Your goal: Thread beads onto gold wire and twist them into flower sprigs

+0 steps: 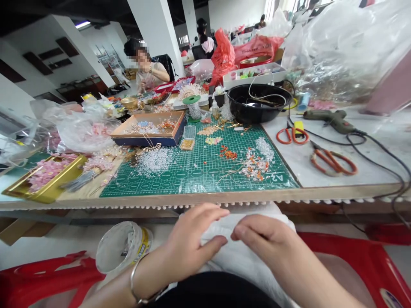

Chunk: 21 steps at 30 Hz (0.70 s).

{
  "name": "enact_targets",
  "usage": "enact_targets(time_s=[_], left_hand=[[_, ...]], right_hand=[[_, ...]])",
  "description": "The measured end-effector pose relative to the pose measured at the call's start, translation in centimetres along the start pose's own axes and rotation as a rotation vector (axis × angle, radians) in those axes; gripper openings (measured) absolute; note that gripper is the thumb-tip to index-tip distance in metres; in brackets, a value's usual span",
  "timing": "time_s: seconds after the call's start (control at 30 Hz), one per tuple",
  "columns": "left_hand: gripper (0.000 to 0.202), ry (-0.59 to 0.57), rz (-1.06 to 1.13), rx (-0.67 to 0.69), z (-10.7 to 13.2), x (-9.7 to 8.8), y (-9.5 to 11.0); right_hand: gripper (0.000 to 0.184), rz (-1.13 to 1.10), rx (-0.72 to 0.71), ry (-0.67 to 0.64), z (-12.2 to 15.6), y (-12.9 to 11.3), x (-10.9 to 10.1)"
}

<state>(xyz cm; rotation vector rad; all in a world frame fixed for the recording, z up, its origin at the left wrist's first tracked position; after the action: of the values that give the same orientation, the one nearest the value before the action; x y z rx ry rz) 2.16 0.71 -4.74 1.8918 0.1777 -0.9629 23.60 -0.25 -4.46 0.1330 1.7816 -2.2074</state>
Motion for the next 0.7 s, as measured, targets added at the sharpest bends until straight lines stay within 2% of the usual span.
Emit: enact_targets(time_s=[0.03,0.07,0.17,0.23,0.33,0.4,0.47,0.57,0.67,0.7], left_hand=[[0.043,0.08,-0.029,0.07,0.0,-1.2,0.6],[0.037,0.1,-0.059,0.137,0.0,-2.2,1.0],[0.018,0.017,-0.102,0.257,-0.4,-3.4,1.5],[0.017,-0.025,-0.09,0.269,-0.9,-3.2,1.1],[0.017,-0.017,-0.069,0.276,-1.4,-2.4,0.6],[0.016,0.018,-0.036,0.289,-1.7,-2.0,0.5],[0.013,0.066,0.014,0.312,-2.1,-2.1,0.2],[0.015,0.186,-0.048,0.263,-3.8,-3.1,-1.6],[0.019,0.346,-0.33,0.077,-6.3,-5.0,-5.7],[0.016,0.355,-0.381,0.037,-7.1,-5.6,-7.2]], right_hand=[[0.04,0.078,0.006,-0.05,0.3,0.1,0.3],[0.042,0.137,0.012,-0.098,0.5,0.1,0.7],[0.046,0.265,0.01,-0.223,0.8,0.4,1.6],[0.046,0.29,0.001,-0.277,0.7,0.9,2.0],[0.043,0.21,0.014,-0.336,0.2,1.8,2.1],[0.04,0.133,0.029,-0.32,-0.2,2.6,1.9],[0.038,0.059,0.045,-0.246,-0.5,3.3,1.6],[0.043,-0.014,0.065,-0.115,-0.8,4.2,1.2],[0.045,-0.041,0.072,-0.098,-1.0,4.7,0.9],[0.046,-0.047,0.079,-0.118,-1.1,4.7,0.9]])
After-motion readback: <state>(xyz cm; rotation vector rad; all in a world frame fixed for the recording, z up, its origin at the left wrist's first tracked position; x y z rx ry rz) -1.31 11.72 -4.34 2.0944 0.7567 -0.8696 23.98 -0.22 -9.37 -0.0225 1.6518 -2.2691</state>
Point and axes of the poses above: each hand's wrist, its own z-axis away from the middle knuckle, its own x-axis out of the palm, y = z × x, the point moved 1 cm from there along -z, towards the middle knuckle, and after that the axes turned 2 degrees about y, right-handed, at the moved point
